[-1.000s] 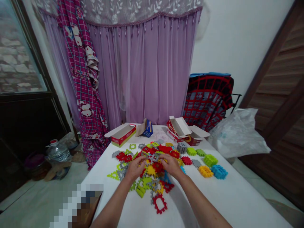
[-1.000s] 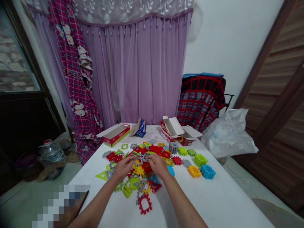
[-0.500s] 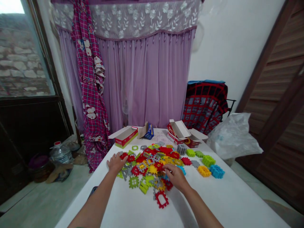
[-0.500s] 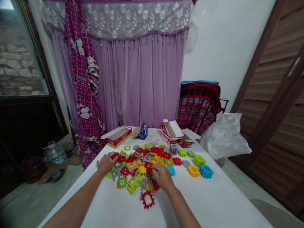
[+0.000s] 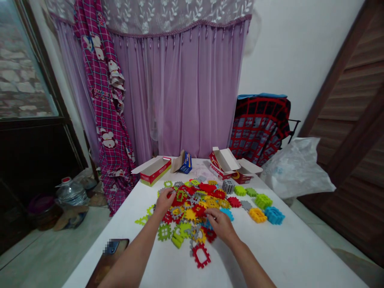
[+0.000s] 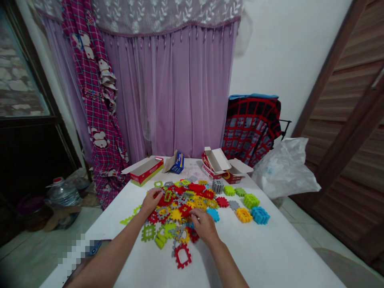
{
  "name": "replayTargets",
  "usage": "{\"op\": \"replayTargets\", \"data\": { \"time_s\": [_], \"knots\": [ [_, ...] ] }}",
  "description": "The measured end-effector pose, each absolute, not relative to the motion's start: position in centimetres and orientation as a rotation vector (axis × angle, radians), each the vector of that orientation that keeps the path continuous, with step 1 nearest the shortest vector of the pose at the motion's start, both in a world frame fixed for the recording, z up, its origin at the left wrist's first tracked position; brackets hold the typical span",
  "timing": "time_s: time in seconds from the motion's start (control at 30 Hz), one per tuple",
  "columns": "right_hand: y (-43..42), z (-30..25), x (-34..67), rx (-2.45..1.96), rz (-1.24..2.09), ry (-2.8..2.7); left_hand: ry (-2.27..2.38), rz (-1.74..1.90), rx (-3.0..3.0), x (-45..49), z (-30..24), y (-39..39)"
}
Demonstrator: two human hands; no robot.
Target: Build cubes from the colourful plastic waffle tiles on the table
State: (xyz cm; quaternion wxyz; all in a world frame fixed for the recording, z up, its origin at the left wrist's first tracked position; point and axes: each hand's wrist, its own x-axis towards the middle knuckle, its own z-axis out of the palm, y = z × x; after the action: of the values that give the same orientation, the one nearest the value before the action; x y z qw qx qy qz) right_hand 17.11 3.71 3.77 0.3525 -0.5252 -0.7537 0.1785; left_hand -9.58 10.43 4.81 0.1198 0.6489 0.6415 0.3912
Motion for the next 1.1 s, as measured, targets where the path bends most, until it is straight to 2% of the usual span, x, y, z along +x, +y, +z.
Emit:
{"op": "replayTargets", "data": {
  "time_s": [0.2,0.33,0.4,0.47,0.53,0.8,1.0,1.1],
  "knots": [
    [6.1,3.3,15.9,-1.537,0.364,-1.757,1.738,1.211,1.947,-8.3,6.0,8.8],
    [8.3,4.3,14.8,-1.638,0.301,-1.732,1.978,1.149,1.862,-11.1,5.5,5.2],
    [9.1,5.1,14.1,-1.726,0.317,-1.787,2.407,0.863,1.696,-12.0,4.7,3.4],
    [9.6,5.9,13.4,-1.811,0.367,-1.861,2.518,0.610,1.615,-11.9,3.7,2.3],
    [10.0,6.4,13.0,-1.827,0.405,-1.948,2.494,0.508,1.648,-10.9,2.8,2.0],
    [10.8,5.3,12.9,-1.704,0.353,-2.062,2.307,0.737,1.897,-5.8,0.8,4.6],
    [10.1,4.6,13.4,-1.568,0.357,-1.981,2.043,1.039,1.980,-6.3,0.4,6.1],
    [9.1,4.0,14.4,-1.495,0.349,-1.913,1.991,0.970,2.019,-7.6,0.3,4.9]
  ]
}}
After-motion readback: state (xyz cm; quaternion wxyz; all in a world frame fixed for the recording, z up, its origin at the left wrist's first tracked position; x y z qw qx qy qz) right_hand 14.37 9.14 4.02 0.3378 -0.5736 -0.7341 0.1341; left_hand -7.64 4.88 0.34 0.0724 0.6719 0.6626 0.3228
